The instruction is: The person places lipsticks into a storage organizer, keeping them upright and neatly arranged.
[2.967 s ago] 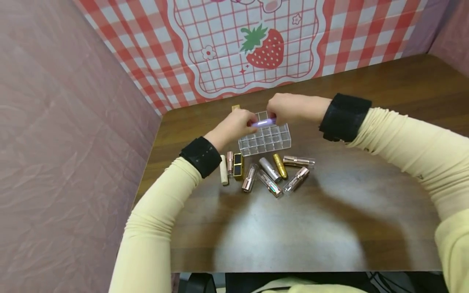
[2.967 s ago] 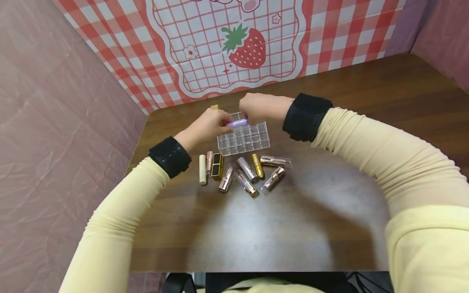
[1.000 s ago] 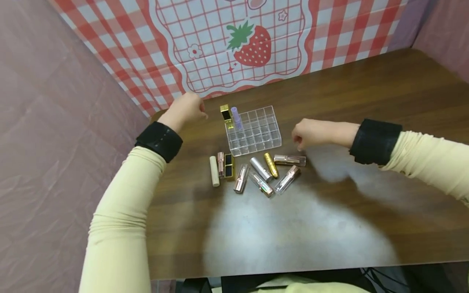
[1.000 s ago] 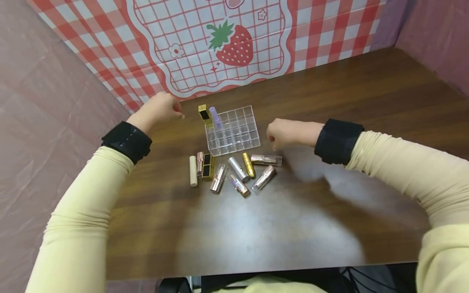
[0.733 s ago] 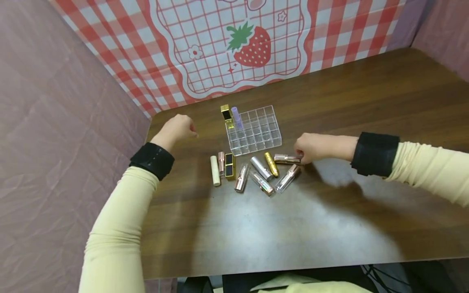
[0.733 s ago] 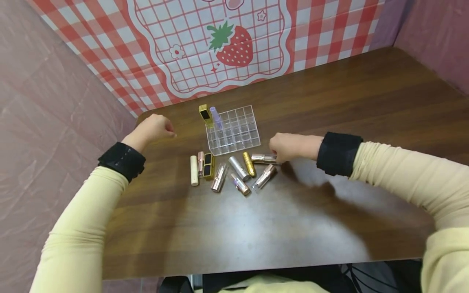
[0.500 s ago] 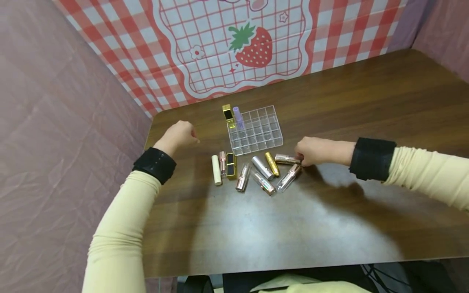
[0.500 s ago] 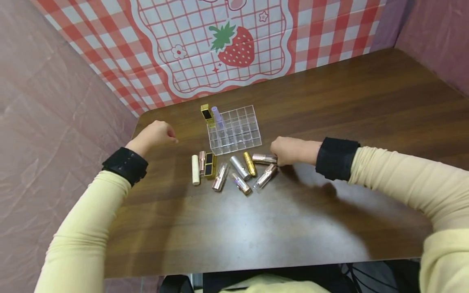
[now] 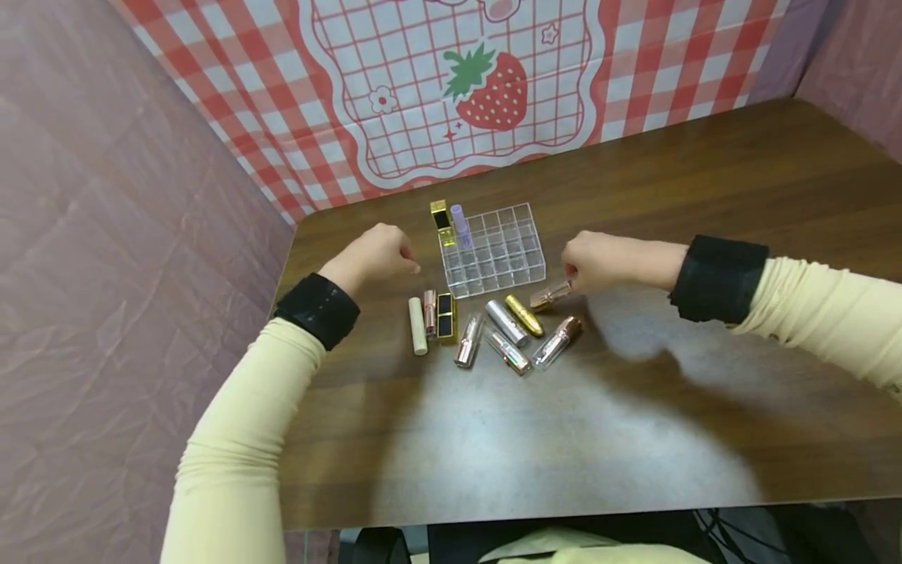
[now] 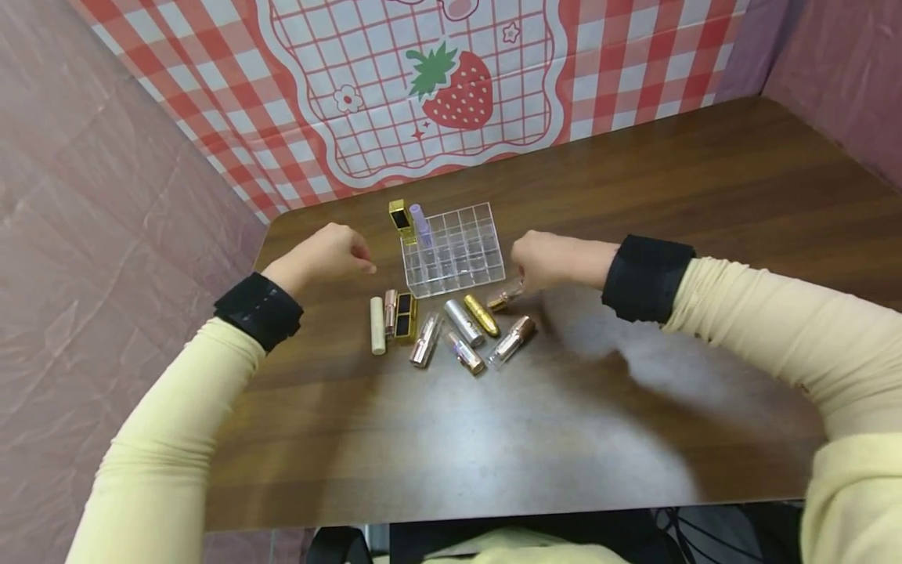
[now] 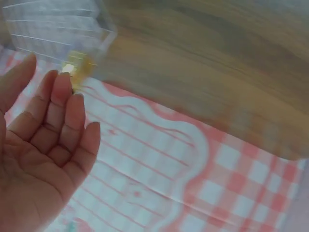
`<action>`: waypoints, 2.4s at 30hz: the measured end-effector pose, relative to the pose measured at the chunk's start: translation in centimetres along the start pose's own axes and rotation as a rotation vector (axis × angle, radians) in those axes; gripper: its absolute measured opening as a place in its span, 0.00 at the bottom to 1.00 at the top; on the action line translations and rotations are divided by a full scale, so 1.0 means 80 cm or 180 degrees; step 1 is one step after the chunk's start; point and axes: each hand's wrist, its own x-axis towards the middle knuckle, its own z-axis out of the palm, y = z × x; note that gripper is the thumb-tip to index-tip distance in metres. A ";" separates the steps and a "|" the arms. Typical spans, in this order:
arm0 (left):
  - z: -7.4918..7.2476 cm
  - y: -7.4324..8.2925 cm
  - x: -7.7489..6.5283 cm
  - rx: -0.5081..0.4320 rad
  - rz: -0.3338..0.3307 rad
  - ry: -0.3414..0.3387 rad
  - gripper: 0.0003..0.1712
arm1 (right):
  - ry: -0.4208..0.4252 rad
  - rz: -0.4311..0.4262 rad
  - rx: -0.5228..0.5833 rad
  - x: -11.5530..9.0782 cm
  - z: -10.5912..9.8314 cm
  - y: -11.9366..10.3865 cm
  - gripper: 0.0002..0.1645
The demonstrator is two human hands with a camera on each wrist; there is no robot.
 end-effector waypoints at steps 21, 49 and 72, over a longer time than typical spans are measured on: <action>0.008 0.091 0.037 -0.0288 0.0812 0.0053 0.07 | 0.0177 -0.0115 0.0049 0.049 -0.086 -0.044 0.06; 0.040 0.079 0.039 -0.1155 0.0478 0.0410 0.09 | 0.0377 -0.0252 0.0265 0.065 -0.087 -0.038 0.09; 0.059 0.025 0.022 -0.0856 -0.0031 0.0171 0.15 | -0.0006 0.0076 -0.0014 0.172 -0.083 -0.034 0.10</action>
